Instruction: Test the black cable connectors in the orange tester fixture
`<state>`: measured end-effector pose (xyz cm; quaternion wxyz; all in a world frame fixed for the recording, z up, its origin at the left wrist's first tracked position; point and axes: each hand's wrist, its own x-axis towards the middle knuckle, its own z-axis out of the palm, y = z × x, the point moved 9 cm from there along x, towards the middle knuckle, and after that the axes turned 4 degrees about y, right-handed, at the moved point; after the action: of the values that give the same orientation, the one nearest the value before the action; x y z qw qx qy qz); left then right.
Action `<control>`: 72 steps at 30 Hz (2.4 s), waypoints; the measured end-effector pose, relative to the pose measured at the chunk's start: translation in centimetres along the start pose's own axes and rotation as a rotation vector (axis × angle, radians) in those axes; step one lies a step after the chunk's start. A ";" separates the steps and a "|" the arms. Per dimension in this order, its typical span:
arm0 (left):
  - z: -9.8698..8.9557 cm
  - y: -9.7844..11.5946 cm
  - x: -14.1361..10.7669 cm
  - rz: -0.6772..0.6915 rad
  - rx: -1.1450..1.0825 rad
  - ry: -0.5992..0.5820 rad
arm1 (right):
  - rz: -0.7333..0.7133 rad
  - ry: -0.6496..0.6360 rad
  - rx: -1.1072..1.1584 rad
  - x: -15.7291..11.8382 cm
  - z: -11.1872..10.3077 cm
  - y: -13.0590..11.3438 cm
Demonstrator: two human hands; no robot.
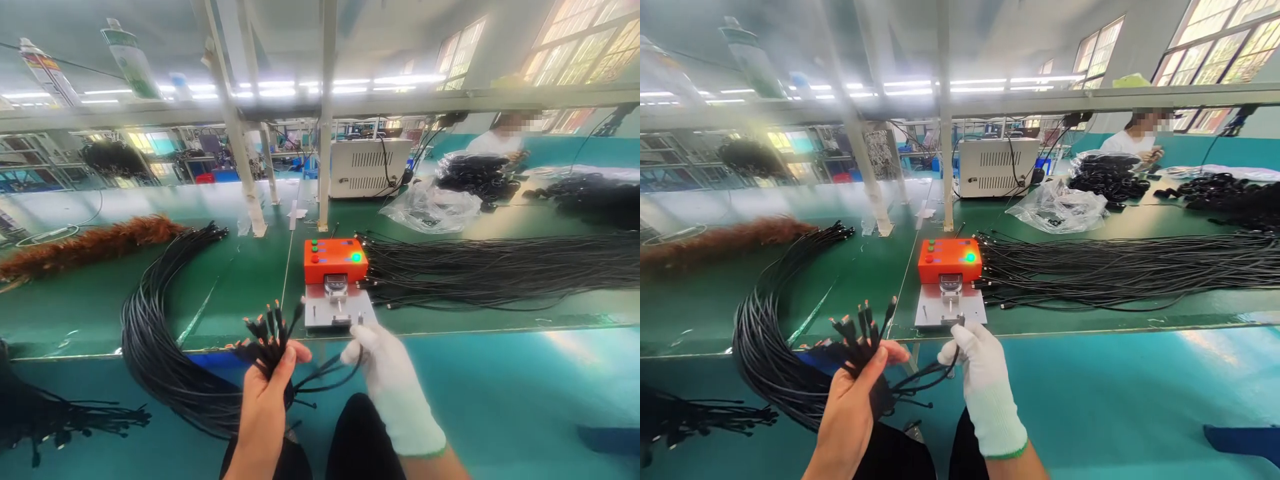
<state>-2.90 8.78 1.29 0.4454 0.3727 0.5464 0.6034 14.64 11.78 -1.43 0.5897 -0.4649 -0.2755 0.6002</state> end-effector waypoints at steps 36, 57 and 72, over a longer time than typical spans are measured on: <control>2.0 -0.7 -0.1 -0.140 -0.016 -0.222 | 0.097 0.013 -1.122 1.2 -3.6 2.0; 0.3 -1.5 -1.0 -0.112 -0.113 -0.013 | -0.157 0.168 -0.228 -3.5 0.2 1.1; 3.5 -1.3 -0.7 -0.077 -0.043 -0.146 | 0.080 -0.080 -0.229 3.3 -0.3 4.1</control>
<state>0.79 9.32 0.47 0.5146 0.3848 0.5134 0.5687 13.45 14.30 -5.89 0.4968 -0.5155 -0.3469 0.6059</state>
